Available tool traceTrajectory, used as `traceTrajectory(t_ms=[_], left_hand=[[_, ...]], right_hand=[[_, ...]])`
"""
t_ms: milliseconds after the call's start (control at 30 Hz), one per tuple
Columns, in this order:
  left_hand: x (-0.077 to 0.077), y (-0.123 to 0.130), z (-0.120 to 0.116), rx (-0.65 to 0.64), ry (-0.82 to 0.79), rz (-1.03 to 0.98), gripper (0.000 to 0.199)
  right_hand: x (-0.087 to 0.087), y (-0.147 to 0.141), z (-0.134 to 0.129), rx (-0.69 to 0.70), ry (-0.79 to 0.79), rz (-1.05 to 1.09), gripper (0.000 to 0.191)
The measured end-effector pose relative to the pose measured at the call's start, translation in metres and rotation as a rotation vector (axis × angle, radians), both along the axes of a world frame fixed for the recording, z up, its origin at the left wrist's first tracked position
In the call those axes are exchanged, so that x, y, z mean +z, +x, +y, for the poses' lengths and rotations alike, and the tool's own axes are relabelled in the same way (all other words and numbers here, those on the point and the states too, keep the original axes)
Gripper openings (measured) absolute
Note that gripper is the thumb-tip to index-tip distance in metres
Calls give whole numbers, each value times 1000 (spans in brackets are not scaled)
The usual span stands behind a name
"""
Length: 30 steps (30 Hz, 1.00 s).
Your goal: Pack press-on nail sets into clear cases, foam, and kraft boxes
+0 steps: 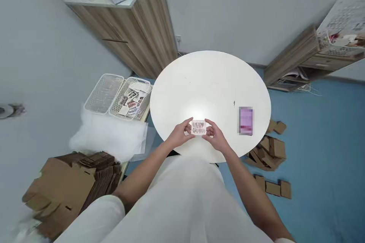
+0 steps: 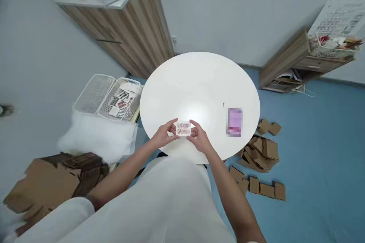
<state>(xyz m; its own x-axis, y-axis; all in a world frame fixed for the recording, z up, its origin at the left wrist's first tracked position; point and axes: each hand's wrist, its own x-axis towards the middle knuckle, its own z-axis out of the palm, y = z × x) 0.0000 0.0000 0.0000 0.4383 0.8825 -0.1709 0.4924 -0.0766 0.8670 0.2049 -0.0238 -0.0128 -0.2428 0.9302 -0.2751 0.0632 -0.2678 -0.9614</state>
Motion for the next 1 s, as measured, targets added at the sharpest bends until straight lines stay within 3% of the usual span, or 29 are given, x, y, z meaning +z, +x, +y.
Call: traceTrajectory(t_ms=[467, 667, 800, 1000], left_hand=[[-11, -49, 12, 6, 29, -100, 62], [-21, -75, 19, 72, 60, -76, 59], [-37, -106, 25, 148, 29, -13, 60], [-74, -151, 37, 267, 20, 75, 58]], right_hand=[[2, -54, 4, -109, 7, -97, 65], [-7, -88, 19, -131, 39, -206, 64], [-20, -124, 36, -53, 9, -281, 63], [-51, -179, 67, 78, -12, -461, 64]])
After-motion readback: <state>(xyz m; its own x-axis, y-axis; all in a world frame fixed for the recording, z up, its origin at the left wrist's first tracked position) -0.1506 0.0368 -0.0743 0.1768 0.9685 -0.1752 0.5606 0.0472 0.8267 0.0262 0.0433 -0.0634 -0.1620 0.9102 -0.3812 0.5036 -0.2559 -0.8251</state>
